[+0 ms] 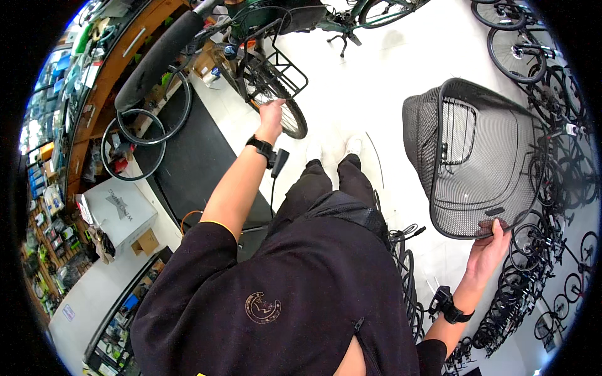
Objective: The person uses a wrench to tighten a rear rack onto a bicycle frame. They then pick up a front basket, attach a strap to it, and place it onto the handlebars. Finally, the person walks to the shop entrance to meet a customer.
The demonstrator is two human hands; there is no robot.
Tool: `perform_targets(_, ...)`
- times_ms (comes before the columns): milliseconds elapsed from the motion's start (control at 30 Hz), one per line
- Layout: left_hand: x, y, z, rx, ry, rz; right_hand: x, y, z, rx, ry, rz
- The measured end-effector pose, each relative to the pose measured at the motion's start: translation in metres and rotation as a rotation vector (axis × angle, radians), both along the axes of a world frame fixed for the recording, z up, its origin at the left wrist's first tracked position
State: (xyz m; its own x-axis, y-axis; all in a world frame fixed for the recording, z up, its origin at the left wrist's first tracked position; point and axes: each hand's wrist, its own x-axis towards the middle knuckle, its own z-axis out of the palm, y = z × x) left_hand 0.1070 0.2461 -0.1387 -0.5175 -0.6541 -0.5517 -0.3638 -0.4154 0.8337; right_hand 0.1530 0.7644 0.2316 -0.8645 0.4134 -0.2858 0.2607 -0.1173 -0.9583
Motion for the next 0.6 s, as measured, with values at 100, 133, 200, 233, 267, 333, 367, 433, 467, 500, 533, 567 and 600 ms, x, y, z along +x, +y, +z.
perform_targets(100, -0.015, 0.009, 0.035, 0.585, 0.058, -0.151, 0.018, 0.019, -0.016, 0.063, -0.079, -0.077)
perform_targets(133, -0.016, 0.008, 0.039, 0.637, 0.071, -0.194, 0.016, 0.007, -0.013, 0.087, -0.092, -0.064)
perform_targets(200, -0.020, 0.009, 0.042, 0.689, 0.127, -0.152, 0.017, 0.003, -0.016, 0.104, -0.126, -0.074)
perform_targets(233, -0.022, 0.010, 0.042, 0.715, 0.155, -0.132, 0.017, 0.000, -0.015, 0.114, -0.141, -0.080)
perform_targets(267, -0.024, 0.011, 0.042, 0.751, 0.174, -0.080, 0.018, -0.005, -0.014, 0.143, -0.174, -0.105)
perform_targets(333, -0.030, 0.007, 0.035, 0.797, 0.230, -0.018, 0.021, 0.003, -0.019, 0.141, -0.193, -0.087)
perform_targets(367, -0.030, 0.005, 0.032, 0.820, 0.257, 0.013, 0.023, 0.006, -0.021, 0.140, -0.202, -0.078)
perform_targets(433, -0.036, 0.008, 0.034, 0.843, 0.250, 0.023, 0.023, -0.005, -0.020, 0.155, -0.217, -0.124)
perform_targets(467, -0.037, 0.004, 0.032, 0.840, 0.251, 0.018, 0.020, -0.003, -0.026, 0.160, -0.232, -0.135)
perform_targets(500, -0.035, 0.002, 0.030, 0.848, 0.247, 0.010, 0.021, 0.001, -0.032, 0.174, -0.250, -0.154)
perform_targets(533, -0.033, -0.001, 0.029, 0.841, 0.240, 0.006, 0.017, 0.004, -0.039, 0.160, -0.285, -0.121)
perform_targets(567, -0.032, -0.005, 0.029, 0.833, 0.233, -0.002, 0.010, 0.008, -0.048, 0.143, -0.319, -0.092)
perform_targets(600, -0.026, -0.013, 0.026, 0.809, 0.231, -0.071, 0.000, 0.005, -0.056, 0.143, -0.360, -0.064)
